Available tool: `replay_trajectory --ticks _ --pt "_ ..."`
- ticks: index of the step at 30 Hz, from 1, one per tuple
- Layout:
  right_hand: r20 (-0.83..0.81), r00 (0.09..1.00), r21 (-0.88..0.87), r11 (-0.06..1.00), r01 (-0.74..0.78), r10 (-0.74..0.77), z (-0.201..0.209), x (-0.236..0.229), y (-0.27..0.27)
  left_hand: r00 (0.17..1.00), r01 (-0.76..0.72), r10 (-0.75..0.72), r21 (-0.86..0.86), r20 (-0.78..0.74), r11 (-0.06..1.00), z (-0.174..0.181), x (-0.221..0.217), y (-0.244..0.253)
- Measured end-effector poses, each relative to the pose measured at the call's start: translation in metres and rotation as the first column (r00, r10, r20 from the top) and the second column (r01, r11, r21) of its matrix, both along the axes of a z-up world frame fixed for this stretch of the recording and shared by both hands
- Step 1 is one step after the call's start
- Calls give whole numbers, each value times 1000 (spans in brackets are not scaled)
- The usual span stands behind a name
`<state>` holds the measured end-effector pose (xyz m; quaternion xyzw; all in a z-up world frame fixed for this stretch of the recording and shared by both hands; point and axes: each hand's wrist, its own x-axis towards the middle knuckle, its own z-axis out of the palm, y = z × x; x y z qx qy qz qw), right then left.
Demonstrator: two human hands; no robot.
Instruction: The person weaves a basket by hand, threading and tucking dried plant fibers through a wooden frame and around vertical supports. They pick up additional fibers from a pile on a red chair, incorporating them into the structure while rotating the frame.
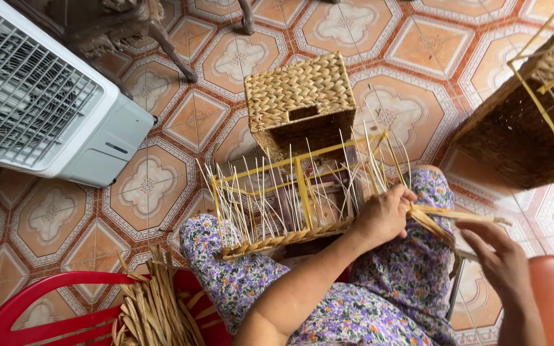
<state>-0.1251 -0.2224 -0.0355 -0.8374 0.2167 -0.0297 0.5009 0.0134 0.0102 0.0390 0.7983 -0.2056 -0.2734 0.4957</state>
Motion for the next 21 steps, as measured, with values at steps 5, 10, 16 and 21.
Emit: replay_trajectory --ticks 5,10,16,21 --pt "-53 981 -173 966 -191 185 16 32 40 1000 -21 21 -18 8 1000 -10 5 -1" --pt "2 953 -192 936 -296 302 26 32 39 997 -24 20 -69 -71 997 -28 4 0" --pt "136 893 -289 880 -378 429 70 40 9 981 -20 15 -20 -191 1000 -5 10 2" --pt "80 832 -413 778 -474 549 55 85 -14 986 6 5 64 -164 998 -6 19 -4"
